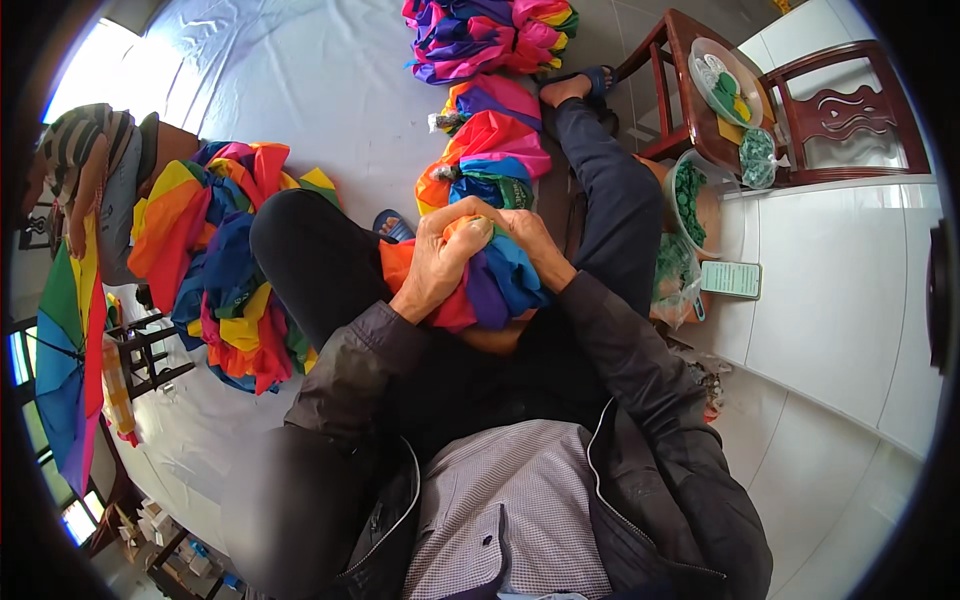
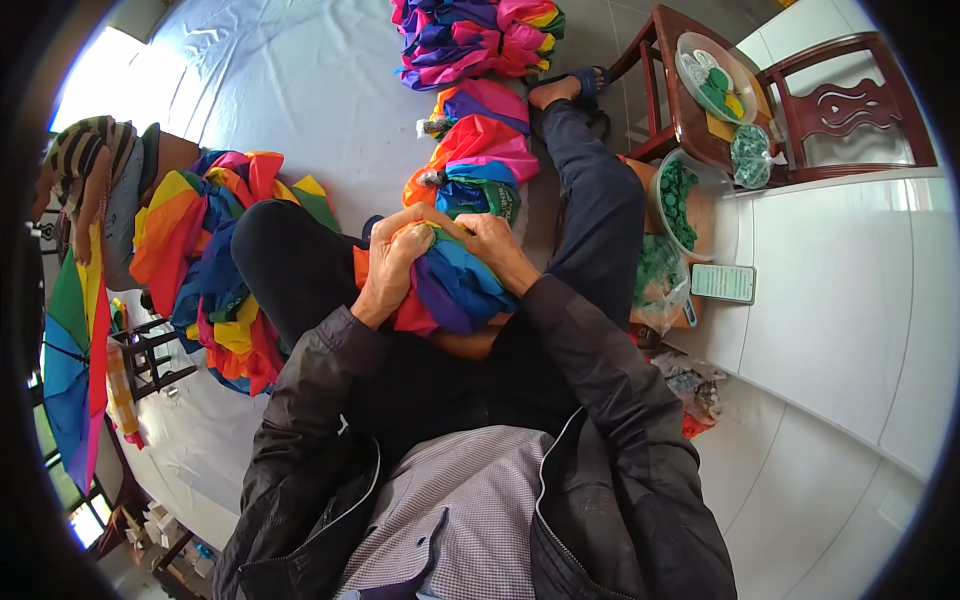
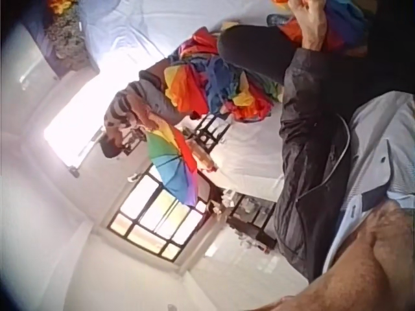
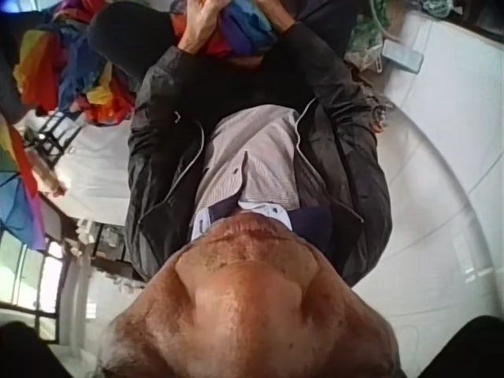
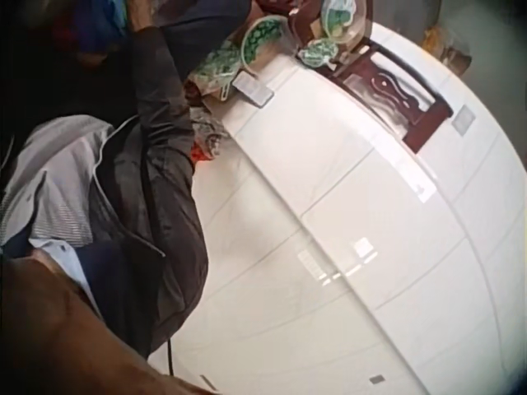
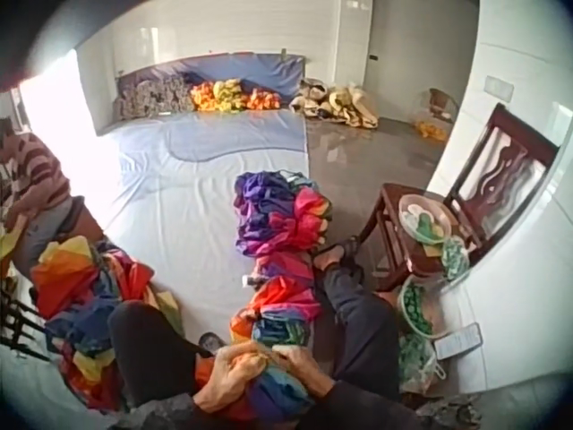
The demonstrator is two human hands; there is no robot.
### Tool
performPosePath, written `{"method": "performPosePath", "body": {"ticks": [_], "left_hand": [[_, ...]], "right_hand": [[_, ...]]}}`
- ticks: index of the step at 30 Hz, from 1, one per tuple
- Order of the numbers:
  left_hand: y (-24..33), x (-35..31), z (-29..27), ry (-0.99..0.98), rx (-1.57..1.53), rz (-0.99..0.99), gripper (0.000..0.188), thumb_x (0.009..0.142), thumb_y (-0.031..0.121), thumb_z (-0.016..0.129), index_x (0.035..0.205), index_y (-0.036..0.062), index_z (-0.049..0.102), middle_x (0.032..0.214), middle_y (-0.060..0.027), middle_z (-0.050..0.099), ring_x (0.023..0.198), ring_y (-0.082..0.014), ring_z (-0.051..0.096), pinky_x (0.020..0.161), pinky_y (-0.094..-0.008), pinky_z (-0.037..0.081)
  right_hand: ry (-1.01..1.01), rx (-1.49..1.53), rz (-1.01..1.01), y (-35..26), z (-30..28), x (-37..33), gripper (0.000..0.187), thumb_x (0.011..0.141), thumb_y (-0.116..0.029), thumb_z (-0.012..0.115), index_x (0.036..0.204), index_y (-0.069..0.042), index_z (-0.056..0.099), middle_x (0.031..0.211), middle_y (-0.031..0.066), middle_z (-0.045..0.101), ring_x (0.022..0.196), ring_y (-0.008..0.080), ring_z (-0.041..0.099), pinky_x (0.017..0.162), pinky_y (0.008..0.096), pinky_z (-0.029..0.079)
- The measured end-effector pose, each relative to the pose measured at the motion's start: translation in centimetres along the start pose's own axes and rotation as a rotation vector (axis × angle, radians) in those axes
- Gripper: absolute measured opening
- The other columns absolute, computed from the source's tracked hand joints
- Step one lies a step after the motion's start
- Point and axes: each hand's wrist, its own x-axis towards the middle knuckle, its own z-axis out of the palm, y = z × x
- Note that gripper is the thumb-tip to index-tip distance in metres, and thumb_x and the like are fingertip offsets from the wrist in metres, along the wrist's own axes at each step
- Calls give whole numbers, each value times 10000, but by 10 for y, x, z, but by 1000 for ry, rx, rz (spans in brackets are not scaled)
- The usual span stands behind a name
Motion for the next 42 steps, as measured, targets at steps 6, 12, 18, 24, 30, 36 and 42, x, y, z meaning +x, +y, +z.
{"method": "performPosePath", "body": {"ticks": [6, 12, 18, 24, 30, 36, 42], "left_hand": [[4, 3, -2, 81, 111, 27, 361, 953, 300, 536, 938, -39, 661, 777, 21, 575, 722, -58, 481, 662, -246, 388], [-1, 7, 2, 174, 151, 36, 298, 968, 270, 561, 932, -12, 649, 720, -12, 540, 693, -91, 491, 638, -288, 413], [-8, 9, 6, 195, 195, 54, 306, 975, 275, 566, 927, -18, 640, 679, -78, 557, 668, -121, 535, 627, -328, 453], [-8, 11, 7, 164, 247, 80, 284, 983, 242, 531, 919, -21, 615, 707, -175, 575, 641, -254, 589, 614, -375, 464], [-21, 19, 6, 204, 464, 398, 183, 980, 138, 496, 952, -34, 551, 795, -234, 594, 699, -421, 620, 628, -429, 481], [-21, 19, 10, 186, 460, 377, 118, 969, 62, 489, 947, -53, 502, 831, -254, 594, 727, -460, 616, 616, -471, 473], [-26, 19, 15, 189, 524, 403, 118, 971, 55, 495, 917, -50, 497, 818, -257, 595, 705, -451, 619, 577, -469, 462]], "right_hand": [[400, -228, -144, -59, -46, 2, 150, 925, -157, 696, 1034, -57, 724, 968, 170, 718, 908, 347, 706, 760, 402, 550], [396, -156, -533, -151, -61, -20, 162, 939, 29, 684, 1098, 28, 714, 1033, 140, 727, 948, 256, 716, 833, 318, 555], [425, -1, -452, -134, -34, -23, 164, 922, 26, 714, 1086, 29, 714, 1035, 135, 725, 946, 255, 715, 833, 317, 562], [385, 31, -409, -128, -41, -22, 197, 875, 14, 762, 1066, 14, 716, 1003, 128, 727, 930, 263, 723, 814, 318, 575], [263, -156, -427, -139, -61, -20, 217, 896, 7, 749, 1110, -1, 719, 1017, 127, 739, 910, 230, 728, 812, 302, 570], [146, -382, -525, -149, -75, -17, 289, 839, 54, 758, 1118, -10, 716, 998, 149, 737, 899, 286, 732, 776, 342, 584], [26, -525, -583, -145, -89, -19, 310, 843, 52, 732, 1142, 7, 665, 962, 147, 712, 877, 296, 717, 752, 364, 578]]}}
